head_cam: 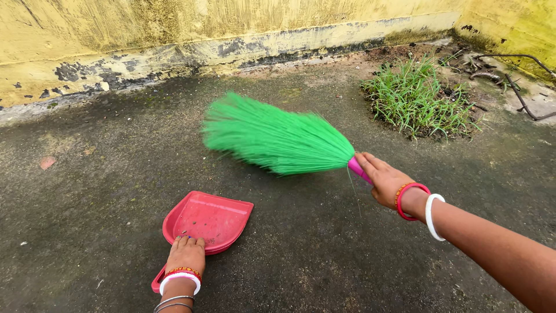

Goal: The person sweeps debris from a concrete floor into a red dustpan using a green handheld broom.

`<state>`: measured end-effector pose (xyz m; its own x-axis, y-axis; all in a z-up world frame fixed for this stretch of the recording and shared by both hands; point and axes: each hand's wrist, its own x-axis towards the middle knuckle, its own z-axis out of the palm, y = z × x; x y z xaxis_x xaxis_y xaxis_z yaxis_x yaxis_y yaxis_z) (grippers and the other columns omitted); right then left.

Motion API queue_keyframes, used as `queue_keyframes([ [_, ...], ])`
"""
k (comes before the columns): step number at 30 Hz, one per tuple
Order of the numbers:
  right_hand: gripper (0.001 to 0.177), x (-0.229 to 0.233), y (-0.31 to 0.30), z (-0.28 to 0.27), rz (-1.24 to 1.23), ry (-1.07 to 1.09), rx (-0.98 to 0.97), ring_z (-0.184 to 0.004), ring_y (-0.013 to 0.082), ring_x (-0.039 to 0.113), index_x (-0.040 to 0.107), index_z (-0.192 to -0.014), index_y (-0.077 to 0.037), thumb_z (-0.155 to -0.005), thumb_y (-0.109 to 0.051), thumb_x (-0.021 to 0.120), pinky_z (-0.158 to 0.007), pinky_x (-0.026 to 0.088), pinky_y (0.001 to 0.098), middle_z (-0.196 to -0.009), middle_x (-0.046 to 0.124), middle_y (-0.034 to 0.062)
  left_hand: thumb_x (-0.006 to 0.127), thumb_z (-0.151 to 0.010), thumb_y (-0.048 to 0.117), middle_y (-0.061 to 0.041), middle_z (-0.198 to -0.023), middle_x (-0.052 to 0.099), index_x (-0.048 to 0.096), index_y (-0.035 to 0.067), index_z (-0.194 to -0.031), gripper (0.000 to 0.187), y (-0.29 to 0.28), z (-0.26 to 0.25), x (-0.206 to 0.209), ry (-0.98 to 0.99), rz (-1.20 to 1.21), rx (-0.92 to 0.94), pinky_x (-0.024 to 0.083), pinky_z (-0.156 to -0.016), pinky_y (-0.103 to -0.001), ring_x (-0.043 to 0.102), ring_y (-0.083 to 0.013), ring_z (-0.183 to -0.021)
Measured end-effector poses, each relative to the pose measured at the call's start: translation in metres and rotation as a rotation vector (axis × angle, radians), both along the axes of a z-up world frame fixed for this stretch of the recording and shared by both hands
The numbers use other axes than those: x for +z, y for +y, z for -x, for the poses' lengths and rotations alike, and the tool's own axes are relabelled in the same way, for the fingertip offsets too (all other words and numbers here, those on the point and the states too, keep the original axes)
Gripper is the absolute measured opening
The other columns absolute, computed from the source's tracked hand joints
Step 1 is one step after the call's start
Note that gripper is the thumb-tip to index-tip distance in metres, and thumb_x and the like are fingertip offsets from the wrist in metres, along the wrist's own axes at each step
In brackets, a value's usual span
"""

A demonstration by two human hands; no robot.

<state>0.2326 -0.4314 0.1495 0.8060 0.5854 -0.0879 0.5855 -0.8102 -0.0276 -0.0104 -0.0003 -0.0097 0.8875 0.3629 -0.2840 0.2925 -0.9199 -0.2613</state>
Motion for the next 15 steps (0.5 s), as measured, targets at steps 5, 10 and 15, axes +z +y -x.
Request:
queue_keyframes([
  [5,0.099,0.009,-0.045,-0.014,-0.052,-0.059,-0.074,-0.149,0.0300,0.034,0.015,-0.160,-0.016,-0.076,0.001,0.065,-0.121,0.035,0.0381,-0.165,0.025,0.0105,0.041,-0.102,0.017,-0.010,-0.142,0.057,0.055,0.012,-0.134,0.035,-0.009,-0.010,-0.012,-0.075,0.025,-0.055,0.026,-0.124,-0.041,0.042,-0.0248,-0.144],
  [10,0.098,0.000,-0.095,-0.021,-0.045,-0.085,-0.209,-0.149,0.0294,0.034,0.016,-0.161,-0.017,-0.078,0.002,0.064,-0.120,0.036,0.0388,-0.165,0.025,0.0082,0.040,-0.102,0.016,-0.009,-0.143,0.056,0.054,0.013,-0.136,0.037,-0.030,-0.026,-0.011,-0.084,0.064,-0.082,0.025,-0.125,-0.040,0.042,-0.0242,-0.145],
  [15,0.096,-0.022,-0.135,-0.015,0.006,-0.040,-0.315,-0.148,0.0281,0.037,0.017,-0.161,-0.017,-0.079,0.001,0.065,-0.121,0.038,0.0388,-0.166,0.026,0.0058,0.039,-0.103,0.017,-0.010,-0.147,0.053,0.050,0.012,-0.141,0.040,-0.048,-0.036,-0.015,-0.033,0.053,-0.144,0.024,-0.125,-0.041,0.040,-0.0255,-0.146],
])
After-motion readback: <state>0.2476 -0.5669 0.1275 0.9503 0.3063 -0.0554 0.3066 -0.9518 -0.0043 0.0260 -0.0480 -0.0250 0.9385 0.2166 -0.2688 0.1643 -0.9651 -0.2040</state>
